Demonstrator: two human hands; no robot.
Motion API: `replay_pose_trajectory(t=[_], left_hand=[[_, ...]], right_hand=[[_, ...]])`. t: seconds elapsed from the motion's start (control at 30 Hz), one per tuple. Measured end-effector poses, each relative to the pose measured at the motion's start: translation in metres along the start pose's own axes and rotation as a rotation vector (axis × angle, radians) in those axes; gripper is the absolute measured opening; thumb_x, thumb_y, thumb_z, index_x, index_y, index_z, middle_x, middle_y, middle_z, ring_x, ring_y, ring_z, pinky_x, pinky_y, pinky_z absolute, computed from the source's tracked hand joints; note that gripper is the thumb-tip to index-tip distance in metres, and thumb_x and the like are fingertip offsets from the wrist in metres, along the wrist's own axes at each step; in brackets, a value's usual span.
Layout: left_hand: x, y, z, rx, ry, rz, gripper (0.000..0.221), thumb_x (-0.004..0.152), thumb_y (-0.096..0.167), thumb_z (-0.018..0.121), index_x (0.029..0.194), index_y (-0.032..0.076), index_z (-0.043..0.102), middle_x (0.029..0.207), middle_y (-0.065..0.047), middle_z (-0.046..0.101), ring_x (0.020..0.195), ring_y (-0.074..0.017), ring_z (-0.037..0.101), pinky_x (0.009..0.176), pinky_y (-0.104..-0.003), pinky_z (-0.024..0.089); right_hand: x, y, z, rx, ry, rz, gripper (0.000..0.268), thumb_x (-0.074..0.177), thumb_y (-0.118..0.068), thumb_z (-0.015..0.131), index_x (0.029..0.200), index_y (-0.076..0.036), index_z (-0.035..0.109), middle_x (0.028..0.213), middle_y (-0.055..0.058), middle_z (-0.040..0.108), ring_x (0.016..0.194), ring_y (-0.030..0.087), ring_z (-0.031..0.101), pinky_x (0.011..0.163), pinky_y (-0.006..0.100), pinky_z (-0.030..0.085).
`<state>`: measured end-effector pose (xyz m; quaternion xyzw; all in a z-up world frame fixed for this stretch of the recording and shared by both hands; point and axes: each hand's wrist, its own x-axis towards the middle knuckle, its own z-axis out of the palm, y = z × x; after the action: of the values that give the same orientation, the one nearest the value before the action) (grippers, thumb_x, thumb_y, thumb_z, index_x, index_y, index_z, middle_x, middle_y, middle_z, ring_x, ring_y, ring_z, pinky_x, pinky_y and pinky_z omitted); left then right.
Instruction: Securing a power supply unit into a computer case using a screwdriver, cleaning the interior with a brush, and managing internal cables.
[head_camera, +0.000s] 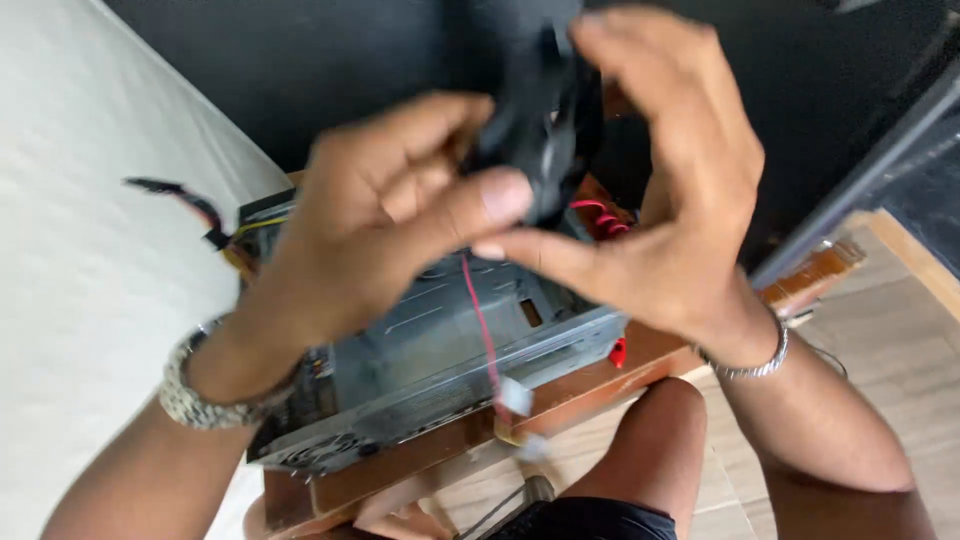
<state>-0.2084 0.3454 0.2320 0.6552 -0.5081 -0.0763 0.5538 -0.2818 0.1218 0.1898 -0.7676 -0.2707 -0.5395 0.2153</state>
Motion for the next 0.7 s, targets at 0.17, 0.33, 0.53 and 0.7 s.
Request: replay_pose_trajectory(t=[0.17,0.33,0.53,0.7], left_hand=[[-0.013,0.014,-0.037,0.141,0.159,0.147,0.043,0.121,0.032,0.056,0.148,0.002,0.070,0.102,0.003,0.056,0.092,-0.0059,0.053,0.081,-0.027,0.057],[-0.009,-0.013,-0.052,-0.289,0.178,0.031,0.036,0.117,0.026,0.060,0.141,0.000,0.070,0.091,-0.004,0.067,0.068,-0.0112,0.062,0.056,-0.027,0.049],[-0.013,-0.054,-0.047,-0.338,0.075,-0.033,0.038,0.117,0.024,0.051,0.140,-0.001,0.067,0.123,-0.016,0.080,0.110,-0.0303,0.085,0.101,-0.047,0.076],[-0.015,-0.103,-0.043,-0.632,0.096,-0.384,0.038,0.117,0.019,0.045,0.128,-0.008,0.070,0.110,-0.029,0.080,0.090,-0.0529,0.085,0.075,-0.048,0.067]], right_hand=[[0.016,0.013,0.033,0.109,0.023,-0.065,0.106,0.095,-0.049,0.109,0.162,0.009,0.052,0.154,0.024,0.061,0.139,0.039,0.061,0.127,0.052,0.052],[-0.007,0.016,0.055,0.378,-0.002,0.071,0.123,0.088,-0.033,0.108,0.178,0.004,0.034,0.186,0.021,0.038,0.182,0.034,0.040,0.163,0.048,0.034],[-0.032,0.021,0.051,0.478,-0.092,0.184,0.116,0.086,-0.016,0.106,0.175,0.005,0.035,0.181,0.022,0.044,0.171,0.034,0.053,0.144,0.038,0.049],[-0.026,0.033,0.049,0.326,-0.261,-0.068,0.043,0.104,-0.019,0.086,0.134,0.010,0.073,0.148,0.033,0.066,0.130,0.041,0.073,0.114,0.047,0.063]])
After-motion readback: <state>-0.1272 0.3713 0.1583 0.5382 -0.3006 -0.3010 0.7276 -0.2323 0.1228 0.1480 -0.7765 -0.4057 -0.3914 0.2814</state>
